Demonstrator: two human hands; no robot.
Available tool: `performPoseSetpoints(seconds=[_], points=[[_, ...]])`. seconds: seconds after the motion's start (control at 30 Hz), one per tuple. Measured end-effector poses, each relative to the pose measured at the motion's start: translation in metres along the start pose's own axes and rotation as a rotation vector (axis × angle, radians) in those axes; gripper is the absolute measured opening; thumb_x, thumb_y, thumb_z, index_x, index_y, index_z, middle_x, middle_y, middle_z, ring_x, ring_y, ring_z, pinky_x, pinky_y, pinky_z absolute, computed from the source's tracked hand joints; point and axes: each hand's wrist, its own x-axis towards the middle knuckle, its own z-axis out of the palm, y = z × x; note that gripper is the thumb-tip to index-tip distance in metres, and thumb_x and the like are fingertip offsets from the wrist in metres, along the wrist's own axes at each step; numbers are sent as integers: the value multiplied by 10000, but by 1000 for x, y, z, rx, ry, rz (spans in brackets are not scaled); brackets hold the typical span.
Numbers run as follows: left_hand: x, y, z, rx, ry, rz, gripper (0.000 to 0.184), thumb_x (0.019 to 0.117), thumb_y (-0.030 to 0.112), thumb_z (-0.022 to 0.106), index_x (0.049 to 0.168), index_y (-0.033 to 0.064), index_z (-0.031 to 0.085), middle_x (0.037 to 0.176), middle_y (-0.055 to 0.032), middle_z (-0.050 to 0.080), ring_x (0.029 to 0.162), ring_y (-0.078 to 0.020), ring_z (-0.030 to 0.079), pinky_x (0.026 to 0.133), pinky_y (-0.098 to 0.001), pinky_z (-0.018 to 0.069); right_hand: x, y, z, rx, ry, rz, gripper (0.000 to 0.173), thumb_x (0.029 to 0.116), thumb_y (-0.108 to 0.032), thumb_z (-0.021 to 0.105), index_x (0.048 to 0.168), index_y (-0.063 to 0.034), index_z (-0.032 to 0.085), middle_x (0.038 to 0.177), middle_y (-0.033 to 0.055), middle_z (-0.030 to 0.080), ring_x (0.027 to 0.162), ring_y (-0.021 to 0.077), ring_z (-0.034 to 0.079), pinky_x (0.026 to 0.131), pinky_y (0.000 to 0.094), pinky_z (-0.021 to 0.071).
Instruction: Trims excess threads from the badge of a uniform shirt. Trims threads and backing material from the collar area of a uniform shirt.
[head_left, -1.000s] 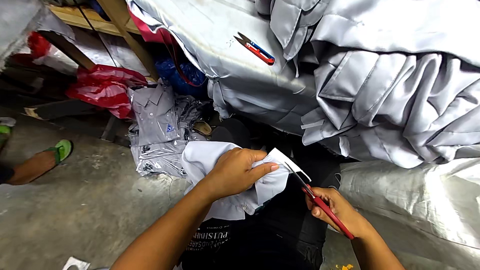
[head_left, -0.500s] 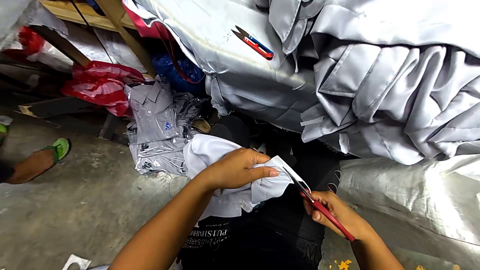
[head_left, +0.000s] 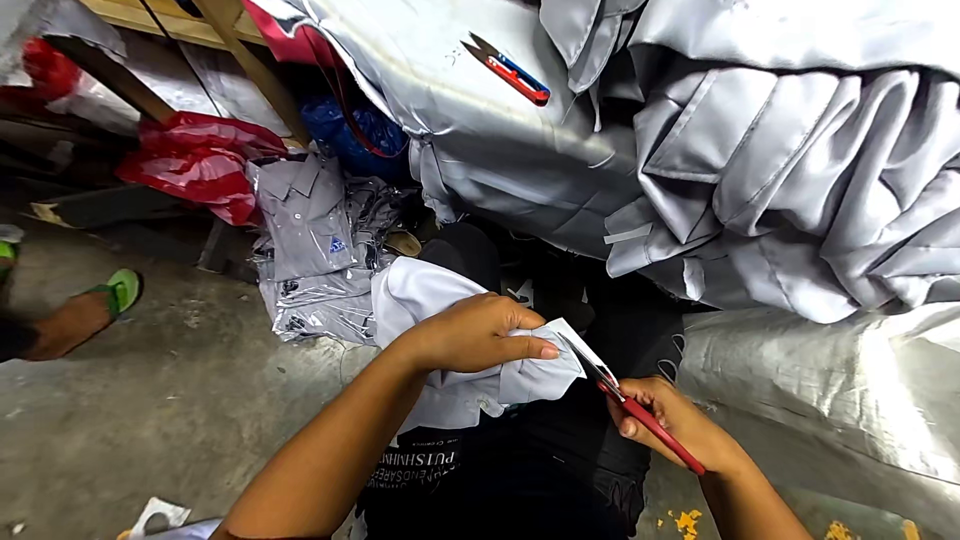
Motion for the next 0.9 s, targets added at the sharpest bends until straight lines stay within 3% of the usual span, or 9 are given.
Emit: performPoseSetpoints(seconds=[0.33,0.53,0.6,0.67,0.73,0.77,0.83,0.87,0.9], points=[[2,-1,0,36,-72,13,338,1013,351,591,785,124,693,627,108,558,590,43,502,545,-189,394,2,5,9,70,-18,-26,630,926,-720,552,771,-112,606,601,-104,494,524,-81,432,478,117,341],[2,-1,0,34,-64,-2,337,1008,356,599,803,114,711,636,102,575,587,43,504,543,-188,400,7,11,16,136,47,13,545,927,-636,635,692,-146,590,555,-134,488,478,-95,432,438,111,351],[-2,0,3,53,39,13,342,1013,342,597,771,118,687,625,95,566,582,38,512,539,-181,407,9,13,20,193,94,40,509,922,-626,649,705,-168,599,570,-150,508,478,-92,452,438,112,375],[-14,1,7,241,359,21,306,978,347,624,754,147,683,674,87,596,656,16,558,620,-209,464,12,16,23,257,166,42,464,927,-603,659,735,-183,617,590,-163,534,480,-85,474,439,114,401],[-33,-4,12,459,741,-113,284,885,425,714,884,142,734,972,-35,688,991,-177,627,893,-444,485,16,18,28,323,236,44,412,938,-565,665,764,-193,635,601,-170,557,475,-76,498,439,118,426],[-43,-11,15,504,857,-252,461,822,501,756,1082,123,719,1272,-147,620,1247,-346,533,1019,-627,375,19,20,31,357,262,43,398,943,-554,664,774,-194,642,600,-169,566,471,-68,508,440,124,438],[-62,-36,25,363,925,-556,1062,681,596,830,1524,106,410,1651,-247,180,1498,-508,166,1071,-800,174,27,26,37,427,284,35,372,958,-519,659,788,-188,649,600,-164,577,470,-58,522,444,132,454],[-70,-50,32,154,930,-659,1185,687,525,861,1612,111,246,1689,-200,93,1535,-421,133,1136,-726,201,33,28,41,456,290,42,363,967,-494,654,787,-179,648,596,-159,577,466,-53,522,441,138,455],[-76,-59,39,-76,939,-738,1128,759,446,830,1625,118,185,1660,-113,237,1494,-236,295,1163,-543,338,38,30,45,483,292,54,354,976,-468,642,793,-165,646,600,-154,582,467,-48,525,442,143,458]])
